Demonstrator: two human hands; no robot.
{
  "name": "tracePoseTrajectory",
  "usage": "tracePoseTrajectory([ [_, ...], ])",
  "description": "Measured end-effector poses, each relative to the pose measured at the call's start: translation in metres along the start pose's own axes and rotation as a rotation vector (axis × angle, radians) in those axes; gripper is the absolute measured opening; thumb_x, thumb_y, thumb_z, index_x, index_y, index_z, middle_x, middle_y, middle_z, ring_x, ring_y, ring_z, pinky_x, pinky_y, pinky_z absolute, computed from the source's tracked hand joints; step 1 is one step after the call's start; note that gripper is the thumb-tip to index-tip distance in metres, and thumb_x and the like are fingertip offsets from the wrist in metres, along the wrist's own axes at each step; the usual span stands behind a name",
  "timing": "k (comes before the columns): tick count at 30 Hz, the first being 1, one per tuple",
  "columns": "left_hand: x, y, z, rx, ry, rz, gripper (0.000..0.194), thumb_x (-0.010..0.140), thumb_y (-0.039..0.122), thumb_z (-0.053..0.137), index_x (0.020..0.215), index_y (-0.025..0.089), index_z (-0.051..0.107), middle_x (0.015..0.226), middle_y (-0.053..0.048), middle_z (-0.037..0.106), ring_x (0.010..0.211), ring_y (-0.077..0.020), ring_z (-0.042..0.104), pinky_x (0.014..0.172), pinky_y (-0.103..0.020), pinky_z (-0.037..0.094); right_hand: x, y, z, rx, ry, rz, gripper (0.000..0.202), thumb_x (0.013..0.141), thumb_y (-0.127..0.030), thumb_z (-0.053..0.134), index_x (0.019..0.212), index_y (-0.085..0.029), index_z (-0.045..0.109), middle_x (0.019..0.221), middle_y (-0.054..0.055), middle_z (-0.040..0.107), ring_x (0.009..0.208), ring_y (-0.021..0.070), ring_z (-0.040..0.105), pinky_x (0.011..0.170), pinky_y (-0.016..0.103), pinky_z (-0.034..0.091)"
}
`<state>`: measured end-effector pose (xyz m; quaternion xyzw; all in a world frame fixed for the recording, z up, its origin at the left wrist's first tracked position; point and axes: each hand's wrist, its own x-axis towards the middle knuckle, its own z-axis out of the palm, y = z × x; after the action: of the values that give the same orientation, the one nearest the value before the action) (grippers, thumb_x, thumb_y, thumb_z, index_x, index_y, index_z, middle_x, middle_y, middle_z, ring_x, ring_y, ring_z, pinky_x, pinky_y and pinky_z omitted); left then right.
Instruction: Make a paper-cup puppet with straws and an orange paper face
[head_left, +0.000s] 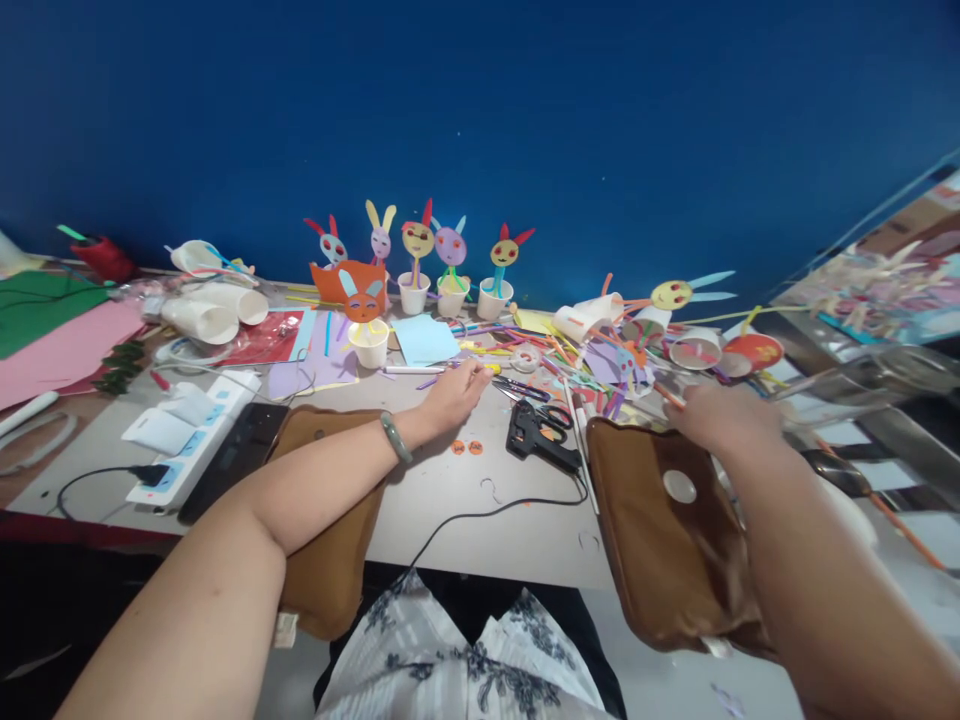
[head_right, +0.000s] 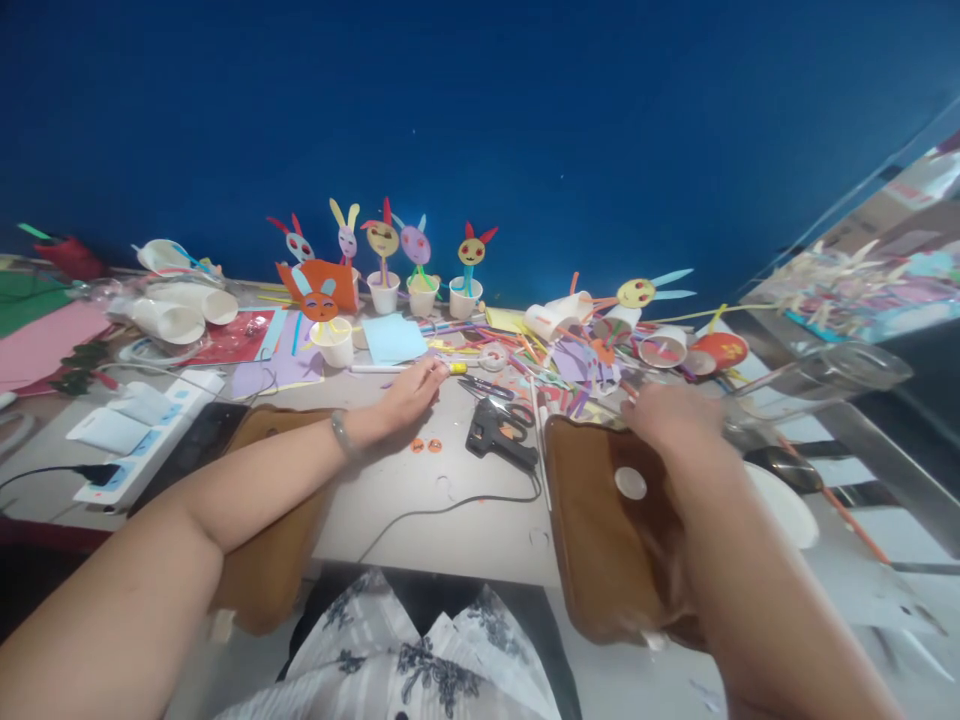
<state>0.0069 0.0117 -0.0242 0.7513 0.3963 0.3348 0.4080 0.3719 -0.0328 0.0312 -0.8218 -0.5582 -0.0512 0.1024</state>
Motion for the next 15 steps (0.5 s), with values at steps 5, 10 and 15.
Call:
tracePoseTrajectory([
  [5,0.004,-0.005,0.002,0.071,-0.023,0.031,0.028,0.105,0.039,0.036,0.082,0.023,0.042,0.075,0.0,0.051,0.074,-0.0173,0.049,0.076,-0.034,0.042,0.009,-0.012,0.0,-0.094,-0.085,-0.037,0.02,0.069,-0.019,0.084,0.06,-0.017,0.066,0.077,0.016,0.069,0.073,0.0235,0.061,0.067,0.042,0.033],
  [10,0.004,-0.006,0.004,0.14,-0.062,0.01,0.03,0.105,0.039,0.035,0.081,0.023,0.041,0.078,0.0,0.053,0.075,-0.0177,0.051,0.077,-0.034,0.04,0.04,-0.049,0.019,-0.05,-0.134,-0.187,0.008,0.083,-0.022,0.077,0.084,-0.015,0.076,0.077,0.01,0.068,0.07,0.017,0.057,0.068,0.037,0.032],
  [15,0.005,-0.007,0.003,0.159,-0.069,0.004,0.03,0.105,0.038,0.036,0.08,0.023,0.041,0.079,0.0,0.054,0.074,-0.0172,0.051,0.076,-0.033,0.04,0.075,-0.073,0.044,-0.063,-0.225,-0.218,0.019,0.087,-0.031,0.078,0.095,-0.015,0.073,0.09,0.005,0.069,0.078,0.0146,0.063,0.073,0.031,0.048],
])
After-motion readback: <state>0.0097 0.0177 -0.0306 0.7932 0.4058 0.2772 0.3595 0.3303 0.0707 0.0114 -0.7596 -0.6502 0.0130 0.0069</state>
